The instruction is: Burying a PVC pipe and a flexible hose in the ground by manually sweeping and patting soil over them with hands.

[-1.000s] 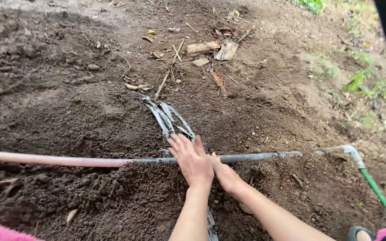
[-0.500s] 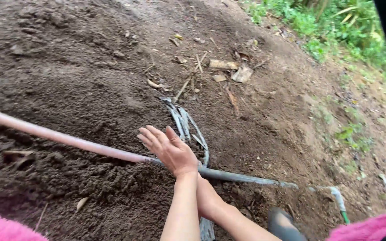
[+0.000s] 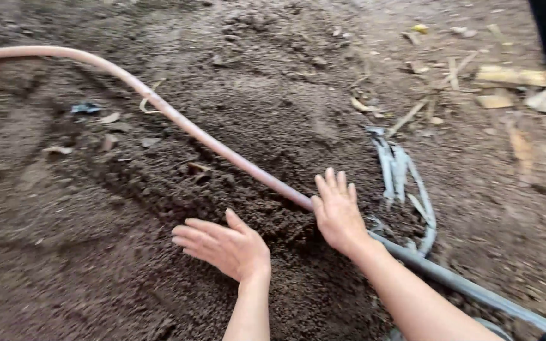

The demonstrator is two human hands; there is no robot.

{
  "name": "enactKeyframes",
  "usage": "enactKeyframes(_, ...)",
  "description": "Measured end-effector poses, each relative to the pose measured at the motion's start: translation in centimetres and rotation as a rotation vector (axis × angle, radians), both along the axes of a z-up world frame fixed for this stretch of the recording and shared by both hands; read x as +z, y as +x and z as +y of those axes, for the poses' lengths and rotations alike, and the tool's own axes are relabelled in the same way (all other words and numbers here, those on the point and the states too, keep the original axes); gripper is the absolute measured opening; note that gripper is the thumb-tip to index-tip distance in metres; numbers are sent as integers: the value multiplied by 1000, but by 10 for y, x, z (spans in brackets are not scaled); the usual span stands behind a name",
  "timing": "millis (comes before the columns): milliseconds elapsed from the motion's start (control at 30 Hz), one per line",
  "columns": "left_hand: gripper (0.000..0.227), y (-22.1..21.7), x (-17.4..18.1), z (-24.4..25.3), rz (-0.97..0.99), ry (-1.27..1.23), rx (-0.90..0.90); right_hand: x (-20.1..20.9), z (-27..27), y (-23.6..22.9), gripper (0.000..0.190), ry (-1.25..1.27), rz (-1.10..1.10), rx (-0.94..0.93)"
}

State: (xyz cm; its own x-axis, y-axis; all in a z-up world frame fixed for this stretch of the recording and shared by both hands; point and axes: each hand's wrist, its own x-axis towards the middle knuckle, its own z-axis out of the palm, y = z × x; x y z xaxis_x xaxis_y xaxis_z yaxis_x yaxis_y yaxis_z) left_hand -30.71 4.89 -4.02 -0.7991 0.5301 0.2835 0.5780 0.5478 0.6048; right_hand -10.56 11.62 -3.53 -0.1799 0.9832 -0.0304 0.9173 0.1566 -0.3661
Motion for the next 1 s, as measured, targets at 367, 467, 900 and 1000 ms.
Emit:
enactKeyframes(367, 86, 5, -19, -6, 108, -198, 104, 18, -6, -16, 67, -252, -200, -124)
enactKeyframes(467, 84, 10, -23, 3, 175, -207, 91, 13, -3, -10, 67, -159, -144, -98)
enactKeyframes(900, 62, 101, -23, 60, -56, 185, -87, -19, -11, 1, 64, 19, -13, 117)
enactKeyframes(1000, 65, 102, -26, 64, -202, 151, -167, 12, -13, 7, 63, -224, 98, 131)
